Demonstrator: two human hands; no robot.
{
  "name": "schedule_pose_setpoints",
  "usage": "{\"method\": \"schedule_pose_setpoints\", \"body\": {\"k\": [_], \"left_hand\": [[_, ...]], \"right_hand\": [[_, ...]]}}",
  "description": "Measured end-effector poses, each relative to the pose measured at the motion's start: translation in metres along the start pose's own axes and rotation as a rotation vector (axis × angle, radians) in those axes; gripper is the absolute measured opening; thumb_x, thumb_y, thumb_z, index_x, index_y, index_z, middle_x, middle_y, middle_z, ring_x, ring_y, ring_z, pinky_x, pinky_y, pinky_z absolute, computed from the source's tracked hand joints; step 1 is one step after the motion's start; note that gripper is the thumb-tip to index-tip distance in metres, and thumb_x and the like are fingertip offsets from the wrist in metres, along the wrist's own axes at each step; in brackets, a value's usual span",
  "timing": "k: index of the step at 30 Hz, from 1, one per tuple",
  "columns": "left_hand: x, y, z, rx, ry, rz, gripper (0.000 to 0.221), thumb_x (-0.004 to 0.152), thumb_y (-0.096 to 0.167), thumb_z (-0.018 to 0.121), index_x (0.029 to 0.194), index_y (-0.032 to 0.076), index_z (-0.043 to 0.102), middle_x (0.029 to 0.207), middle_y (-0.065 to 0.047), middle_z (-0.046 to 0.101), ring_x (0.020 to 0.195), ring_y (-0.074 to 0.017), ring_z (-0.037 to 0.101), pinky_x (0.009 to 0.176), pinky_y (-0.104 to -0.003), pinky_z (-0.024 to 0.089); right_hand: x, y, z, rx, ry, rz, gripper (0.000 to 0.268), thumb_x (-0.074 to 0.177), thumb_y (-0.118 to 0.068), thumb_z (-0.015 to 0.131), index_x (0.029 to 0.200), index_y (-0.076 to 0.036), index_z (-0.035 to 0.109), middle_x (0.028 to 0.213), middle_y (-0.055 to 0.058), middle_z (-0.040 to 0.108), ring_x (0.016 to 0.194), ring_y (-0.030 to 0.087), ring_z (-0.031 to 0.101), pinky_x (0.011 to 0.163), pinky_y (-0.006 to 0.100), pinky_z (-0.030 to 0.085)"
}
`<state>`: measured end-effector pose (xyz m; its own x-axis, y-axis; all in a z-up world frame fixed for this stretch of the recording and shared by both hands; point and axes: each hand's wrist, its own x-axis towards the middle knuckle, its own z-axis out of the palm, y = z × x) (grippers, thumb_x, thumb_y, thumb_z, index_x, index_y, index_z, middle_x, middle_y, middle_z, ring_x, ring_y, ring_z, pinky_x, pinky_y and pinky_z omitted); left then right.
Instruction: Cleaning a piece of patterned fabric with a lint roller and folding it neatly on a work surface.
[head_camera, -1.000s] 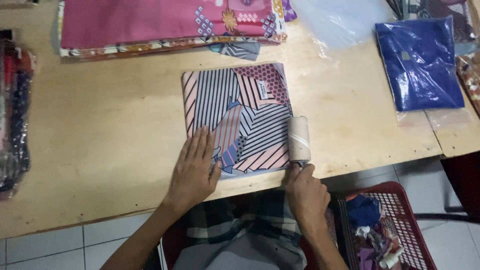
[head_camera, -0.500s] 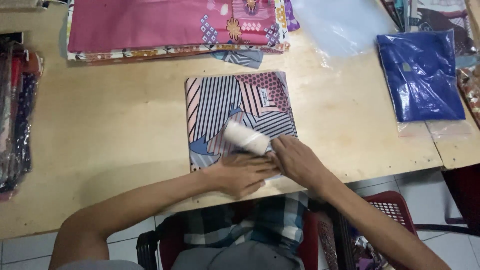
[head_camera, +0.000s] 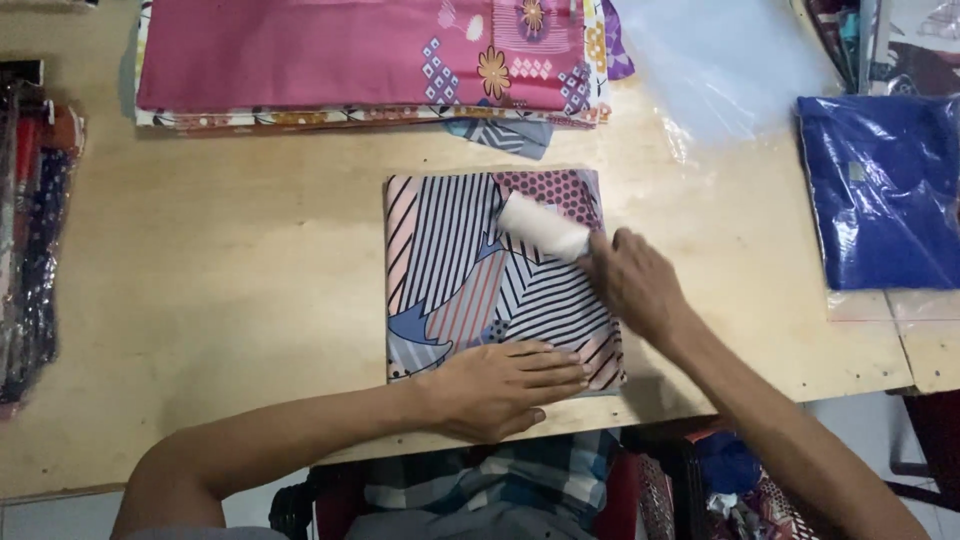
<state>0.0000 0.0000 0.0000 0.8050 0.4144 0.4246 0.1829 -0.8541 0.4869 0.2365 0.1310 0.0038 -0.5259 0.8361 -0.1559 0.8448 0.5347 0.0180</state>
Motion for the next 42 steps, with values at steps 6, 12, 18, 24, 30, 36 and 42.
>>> {"method": "schedule_pose_setpoints", "body": {"k": [6, 12, 18, 24, 30, 36, 42], "left_hand": [[-0.003, -0.002, 0.006, 0.066, 0.010, 0.024, 0.050, 0.107, 0.024, 0.041, 0.153, 0.004, 0.045, 0.158, -0.016, 0.047, 0.151, -0.0309, 0.040, 0.126, -0.046, 0.029], [-0.002, -0.007, 0.022, 0.090, 0.011, 0.038, 0.053, 0.106, 0.033, 0.038, 0.150, 0.005, 0.048, 0.156, -0.014, 0.050, 0.150, -0.0299, 0.041, 0.125, -0.047, 0.029], [0.020, -0.008, 0.032, 0.072, -0.035, 0.038, 0.060, 0.106, 0.039, 0.035, 0.152, 0.002, 0.044, 0.158, -0.019, 0.046, 0.152, -0.0311, 0.038, 0.128, -0.047, 0.024], [0.025, -0.012, 0.037, 0.053, -0.083, 0.058, 0.063, 0.105, 0.040, 0.032, 0.154, 0.001, 0.039, 0.160, -0.021, 0.042, 0.154, -0.0330, 0.034, 0.129, -0.050, 0.022], [0.037, -0.001, 0.019, 0.029, -0.348, -0.064, 0.070, 0.104, 0.043, 0.032, 0.161, 0.005, 0.020, 0.170, -0.014, 0.022, 0.159, -0.0243, 0.016, 0.129, -0.041, 0.008], [0.038, -0.003, 0.008, 0.019, -0.387, -0.080, 0.068, 0.105, 0.041, 0.026, 0.162, 0.006, 0.015, 0.171, -0.012, 0.014, 0.160, -0.0214, 0.008, 0.130, -0.039, 0.001], [0.038, -0.002, 0.010, 0.072, -0.384, -0.078, 0.068, 0.105, 0.043, 0.029, 0.162, 0.008, 0.017, 0.171, -0.011, 0.016, 0.160, -0.0217, 0.009, 0.129, -0.039, 0.003]], "right_hand": [[0.037, 0.035, 0.004, -0.113, 0.105, 0.049, 0.031, 0.111, -0.040, 0.039, 0.115, -0.011, 0.048, 0.094, 0.015, 0.055, 0.083, 0.034, 0.064, 0.071, 0.043, 0.053], [0.037, 0.030, -0.005, -0.064, 0.248, 0.125, 0.027, 0.113, -0.036, 0.040, 0.108, -0.010, 0.045, 0.093, 0.016, 0.050, 0.086, 0.038, 0.060, 0.073, 0.046, 0.049], [-0.024, -0.001, 0.003, 0.067, 0.202, -0.012, 0.029, 0.110, -0.037, 0.040, 0.111, -0.009, 0.047, 0.090, 0.016, 0.048, 0.085, 0.040, 0.057, 0.072, 0.048, 0.049], [-0.063, -0.011, 0.020, 0.049, 0.028, -0.125, 0.025, 0.107, -0.033, 0.039, 0.114, -0.010, 0.047, 0.094, 0.015, 0.050, 0.085, 0.040, 0.057, 0.073, 0.047, 0.050], [-0.032, 0.013, 0.020, 0.069, 0.050, -0.039, 0.027, 0.109, -0.037, 0.044, 0.117, -0.012, 0.047, 0.093, 0.009, 0.050, 0.067, 0.015, 0.044, 0.051, 0.030, 0.047], [0.023, 0.045, 0.002, 0.103, 0.049, 0.017, 0.029, 0.110, -0.034, 0.047, 0.111, -0.005, 0.050, 0.093, 0.014, 0.051, 0.064, 0.021, 0.048, 0.049, 0.036, 0.046], [0.042, 0.061, 0.009, 0.075, 0.192, -0.011, 0.025, 0.110, -0.029, 0.049, 0.112, -0.004, 0.046, 0.093, 0.016, 0.047, 0.071, 0.033, 0.051, 0.053, 0.047, 0.044]]}}
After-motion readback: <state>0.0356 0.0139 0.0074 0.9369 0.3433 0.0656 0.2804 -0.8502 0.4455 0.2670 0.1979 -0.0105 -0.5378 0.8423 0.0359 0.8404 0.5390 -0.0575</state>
